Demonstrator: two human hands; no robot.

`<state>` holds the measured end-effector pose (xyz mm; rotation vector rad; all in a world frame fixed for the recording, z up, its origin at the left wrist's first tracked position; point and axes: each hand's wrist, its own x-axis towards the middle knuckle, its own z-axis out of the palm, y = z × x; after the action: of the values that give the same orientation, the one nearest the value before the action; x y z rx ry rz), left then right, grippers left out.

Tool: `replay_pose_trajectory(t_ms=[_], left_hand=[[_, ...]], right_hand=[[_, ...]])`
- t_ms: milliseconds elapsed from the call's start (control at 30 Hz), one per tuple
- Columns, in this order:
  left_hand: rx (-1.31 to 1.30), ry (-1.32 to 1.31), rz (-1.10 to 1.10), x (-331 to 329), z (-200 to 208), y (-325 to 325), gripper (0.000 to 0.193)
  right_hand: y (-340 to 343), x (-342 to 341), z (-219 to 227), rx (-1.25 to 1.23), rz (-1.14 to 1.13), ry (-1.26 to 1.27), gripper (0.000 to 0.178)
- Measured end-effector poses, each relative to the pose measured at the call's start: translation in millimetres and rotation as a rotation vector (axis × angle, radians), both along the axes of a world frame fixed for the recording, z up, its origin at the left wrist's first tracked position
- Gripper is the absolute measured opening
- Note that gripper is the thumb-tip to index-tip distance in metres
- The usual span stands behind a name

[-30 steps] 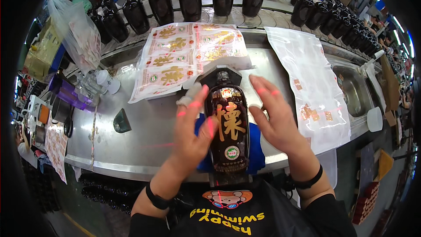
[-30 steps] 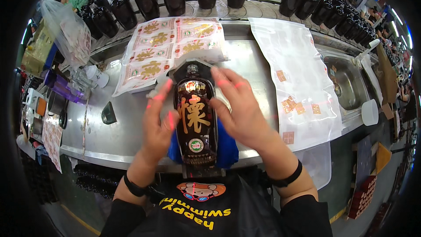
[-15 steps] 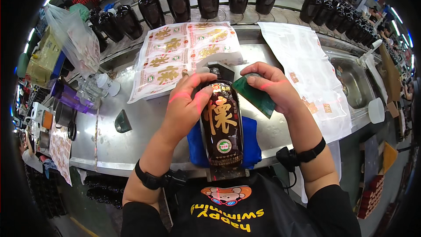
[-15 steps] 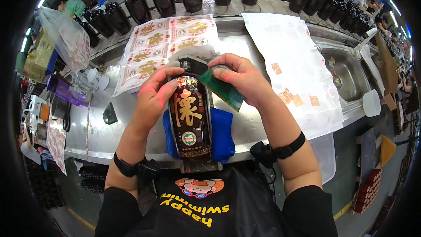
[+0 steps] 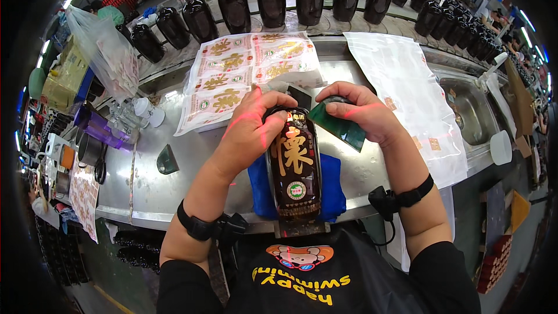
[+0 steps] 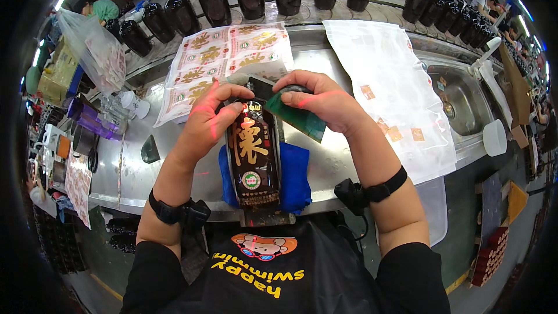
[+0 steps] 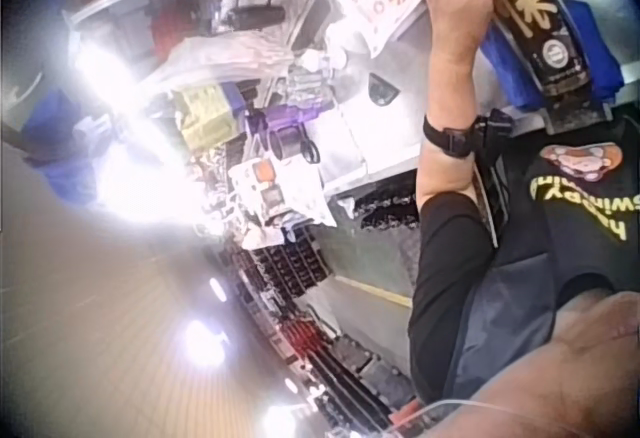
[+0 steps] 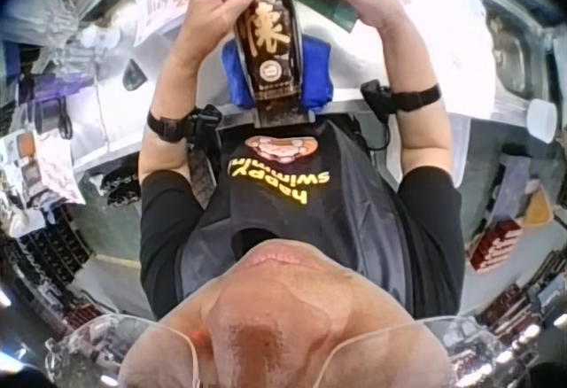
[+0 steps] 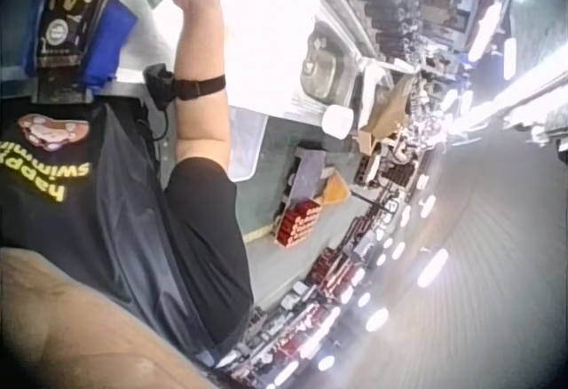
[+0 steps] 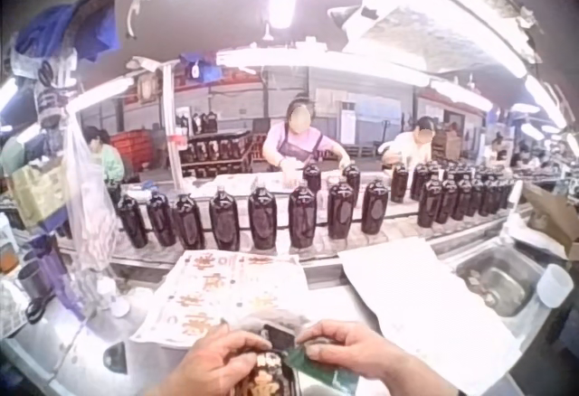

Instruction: Manually applying decorative stickers and labels to glass liquor bottles on an assembly production line.

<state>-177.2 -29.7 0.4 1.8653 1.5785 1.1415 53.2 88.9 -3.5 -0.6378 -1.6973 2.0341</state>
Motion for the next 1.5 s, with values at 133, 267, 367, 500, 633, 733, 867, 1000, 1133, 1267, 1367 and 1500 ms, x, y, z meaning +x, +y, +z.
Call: replay_pose_trajectory(t_ms=[133,267,367,500,633,733,867,1000,1133,1267,1367,1500], left_hand=[[0.019,0.009,-0.005,0.3,-1.2,-1.2,0.020],[-0.006,-0.016,-0.006,-1.4,-0.4,-3.8,0.020],[-0.004,-0.017,-0.018,-0.8,-0.4,-2.5,0.020],[-0.028,-0.045,-0.028,-0.2,0.6,-2.0,0.021],[-0.024,0.039,-0.067,-0.7,4.9,-1.6,0.022],[-0.009,0.066,-0.096,-0.2,10.7,-1.7,0.015],[0.045,0.077,-0.093,3.2,23.1,-7.3,0.008],[0.173,0.151,-0.085,12.3,33.7,-19.7,0.008],[0.317,0.194,-0.090,17.1,35.7,-25.9,0.008],[0.312,0.012,0.063,11.9,23.5,-39.6,0.013],[0.320,-0.135,0.155,15.1,3.9,-57.0,0.020],[0.359,-0.079,0.167,35.6,-18.7,-93.1,0.029]], right_hand=[[0.7,3.1,-4.6,-0.015,0.110,0.056,0.023],[0.0,7.9,-6.2,-0.001,0.093,0.011,0.024],[-1.7,2.9,-8.0,-0.007,0.087,0.040,0.026],[-4.3,-9.9,-6.1,-0.005,0.075,0.083,0.027],[-10.0,-13.2,1.7,0.107,0.068,0.126,0.027],[-14.4,-6.2,10.3,0.251,0.075,0.111,0.026],[-23.2,5.2,25.1,0.333,-0.003,0.067,0.026],[-42.7,0.1,34.3,0.884,-0.030,-0.011,0.032],[-60.4,-24.5,26.8,1.207,-0.206,-0.082,0.032],[-57.3,-36.9,23.0,1.074,-0.226,-0.054,0.018],[-59.0,-31.9,30.2,1.225,-0.216,-0.049,0.014],[-70.0,-15.3,47.1,1.166,-0.246,0.009,0.010]])
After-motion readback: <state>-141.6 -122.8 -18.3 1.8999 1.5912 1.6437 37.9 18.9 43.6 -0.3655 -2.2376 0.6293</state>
